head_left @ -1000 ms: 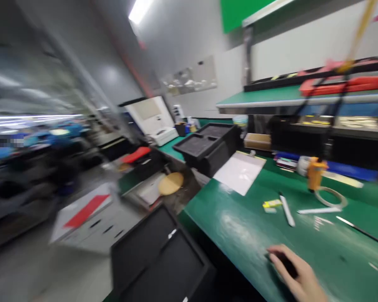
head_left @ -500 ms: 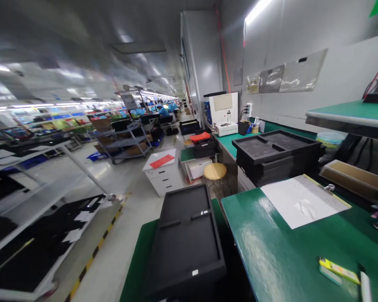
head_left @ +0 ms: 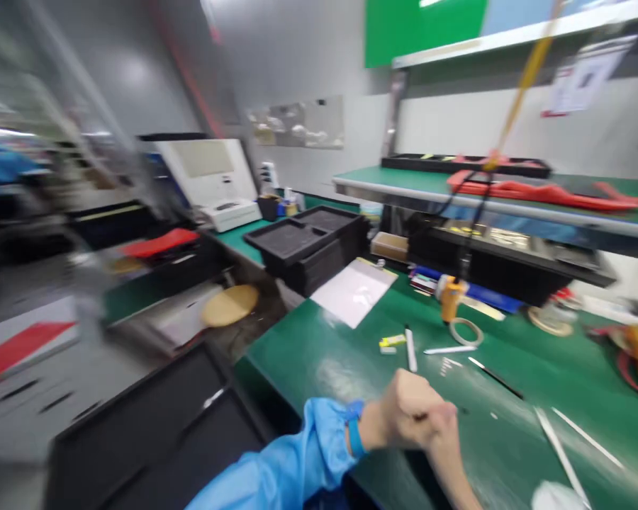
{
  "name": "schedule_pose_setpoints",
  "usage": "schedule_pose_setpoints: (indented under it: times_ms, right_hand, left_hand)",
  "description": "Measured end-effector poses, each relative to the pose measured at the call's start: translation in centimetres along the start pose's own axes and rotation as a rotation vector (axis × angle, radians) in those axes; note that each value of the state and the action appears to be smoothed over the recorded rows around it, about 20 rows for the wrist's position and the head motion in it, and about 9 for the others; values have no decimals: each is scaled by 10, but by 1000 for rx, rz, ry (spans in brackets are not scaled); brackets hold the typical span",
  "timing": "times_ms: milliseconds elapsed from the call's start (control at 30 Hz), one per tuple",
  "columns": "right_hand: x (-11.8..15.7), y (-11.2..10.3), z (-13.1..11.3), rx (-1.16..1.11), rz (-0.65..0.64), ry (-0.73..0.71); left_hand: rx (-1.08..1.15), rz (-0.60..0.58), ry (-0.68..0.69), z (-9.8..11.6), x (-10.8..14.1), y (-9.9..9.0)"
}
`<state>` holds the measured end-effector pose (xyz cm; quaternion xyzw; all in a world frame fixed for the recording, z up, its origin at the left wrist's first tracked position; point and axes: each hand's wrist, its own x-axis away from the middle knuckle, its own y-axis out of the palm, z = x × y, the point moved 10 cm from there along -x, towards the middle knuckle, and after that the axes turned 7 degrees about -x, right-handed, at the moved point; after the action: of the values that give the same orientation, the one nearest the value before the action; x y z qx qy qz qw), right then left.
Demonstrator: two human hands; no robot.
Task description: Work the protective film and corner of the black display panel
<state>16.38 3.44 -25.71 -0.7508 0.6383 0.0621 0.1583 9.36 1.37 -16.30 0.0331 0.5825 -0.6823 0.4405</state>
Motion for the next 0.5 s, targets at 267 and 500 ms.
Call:
schedule_pose_setpoints:
  times_ms: [267, 500]
  right_hand:
    - [-27, -43, -24, 109, 152, 1]
    - [-42, -62, -46, 281, 299, 45]
  left_hand:
    - [2, 50, 127, -57, -20, -13]
    - [143, 34, 395, -18, -19, -12]
